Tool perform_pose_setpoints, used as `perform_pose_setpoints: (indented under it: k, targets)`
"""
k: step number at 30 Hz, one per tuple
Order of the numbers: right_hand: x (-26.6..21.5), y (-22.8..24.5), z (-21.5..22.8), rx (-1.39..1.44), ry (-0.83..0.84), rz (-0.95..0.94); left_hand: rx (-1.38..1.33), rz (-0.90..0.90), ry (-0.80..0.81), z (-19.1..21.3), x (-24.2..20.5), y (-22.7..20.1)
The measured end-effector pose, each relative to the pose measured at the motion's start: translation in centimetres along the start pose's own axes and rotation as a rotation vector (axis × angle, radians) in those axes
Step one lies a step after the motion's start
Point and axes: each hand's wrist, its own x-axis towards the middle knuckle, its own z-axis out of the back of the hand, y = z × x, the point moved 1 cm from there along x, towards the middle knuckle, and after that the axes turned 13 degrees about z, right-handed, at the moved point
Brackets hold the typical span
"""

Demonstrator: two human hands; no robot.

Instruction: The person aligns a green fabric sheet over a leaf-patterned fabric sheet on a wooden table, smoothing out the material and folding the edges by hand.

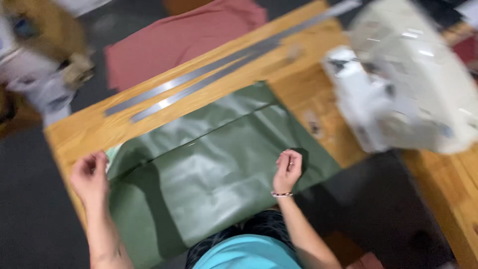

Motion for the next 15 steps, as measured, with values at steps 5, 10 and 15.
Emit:
perform_pose_setpoints:
  k: [5,10,15]
  targets:
    - [-1.3,0.9,-7.4,-0.131,0.457,0.081,0.293,0.218,-0.062,10.8,9.5,11.6]
    - [-5.8,-1.1,-15.4,-0.058,0.733,0.161,0.430,0.453,0.224,8.7,6.8,13.3]
    - [-11.1,-0.2,-22.5,-0.028,0.945,0.143,0.254,0.532,0.315,6.6,6.2,14.1]
